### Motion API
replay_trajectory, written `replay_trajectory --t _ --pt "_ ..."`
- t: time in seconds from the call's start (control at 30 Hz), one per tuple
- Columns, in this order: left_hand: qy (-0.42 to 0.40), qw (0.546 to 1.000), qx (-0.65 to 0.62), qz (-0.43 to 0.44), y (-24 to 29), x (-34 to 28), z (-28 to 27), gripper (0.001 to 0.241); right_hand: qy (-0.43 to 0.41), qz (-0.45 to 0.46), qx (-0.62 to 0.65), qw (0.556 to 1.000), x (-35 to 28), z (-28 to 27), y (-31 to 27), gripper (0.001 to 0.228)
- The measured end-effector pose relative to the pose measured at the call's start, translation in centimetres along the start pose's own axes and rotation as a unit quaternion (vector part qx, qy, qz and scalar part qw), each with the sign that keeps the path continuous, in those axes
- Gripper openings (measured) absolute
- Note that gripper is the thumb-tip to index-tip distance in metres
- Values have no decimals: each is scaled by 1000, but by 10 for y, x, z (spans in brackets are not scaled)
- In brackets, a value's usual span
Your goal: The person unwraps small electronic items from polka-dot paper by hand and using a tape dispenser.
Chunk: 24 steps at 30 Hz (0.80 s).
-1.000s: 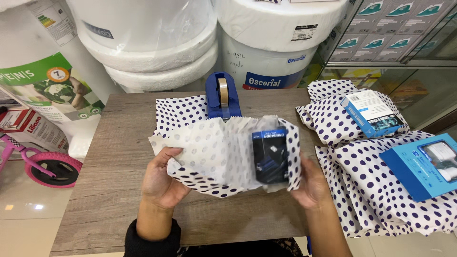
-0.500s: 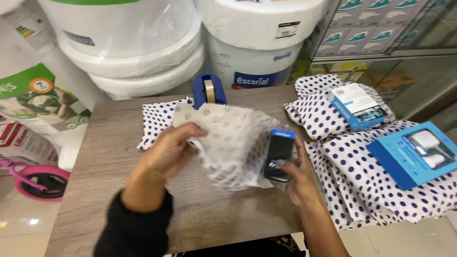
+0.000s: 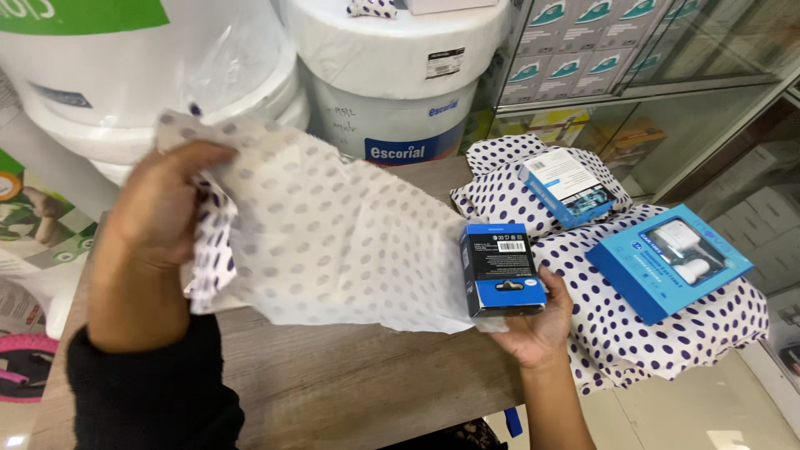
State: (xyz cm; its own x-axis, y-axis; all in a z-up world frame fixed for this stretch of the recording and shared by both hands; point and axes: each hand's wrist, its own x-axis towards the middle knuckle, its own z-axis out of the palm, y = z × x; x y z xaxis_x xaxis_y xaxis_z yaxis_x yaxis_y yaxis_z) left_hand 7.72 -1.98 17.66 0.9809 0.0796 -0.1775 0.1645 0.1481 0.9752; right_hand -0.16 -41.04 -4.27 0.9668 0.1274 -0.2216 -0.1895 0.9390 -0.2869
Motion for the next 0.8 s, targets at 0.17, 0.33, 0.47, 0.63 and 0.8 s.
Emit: replay_trajectory --t 0.17,0.33,0.47,0.63,0.8 --pt "147 974 174 17 47 -37 52 33 22 -47 -5 999 5 -21 -1 48" --pt "156 912 367 92 55 -2 32 52 44 -18 -28 998 2 -10 6 69" --pt "132 820 358 428 47 7 32 31 10 -4 -53 999 -25 56 15 83" --pt "74 636 412 648 -48 12 132 59 -162 -32 -51 985 -32 20 5 81" --pt "154 380 555 724 -192 53 205 42 -206 -94 -87 970 -58 23 -2 82"
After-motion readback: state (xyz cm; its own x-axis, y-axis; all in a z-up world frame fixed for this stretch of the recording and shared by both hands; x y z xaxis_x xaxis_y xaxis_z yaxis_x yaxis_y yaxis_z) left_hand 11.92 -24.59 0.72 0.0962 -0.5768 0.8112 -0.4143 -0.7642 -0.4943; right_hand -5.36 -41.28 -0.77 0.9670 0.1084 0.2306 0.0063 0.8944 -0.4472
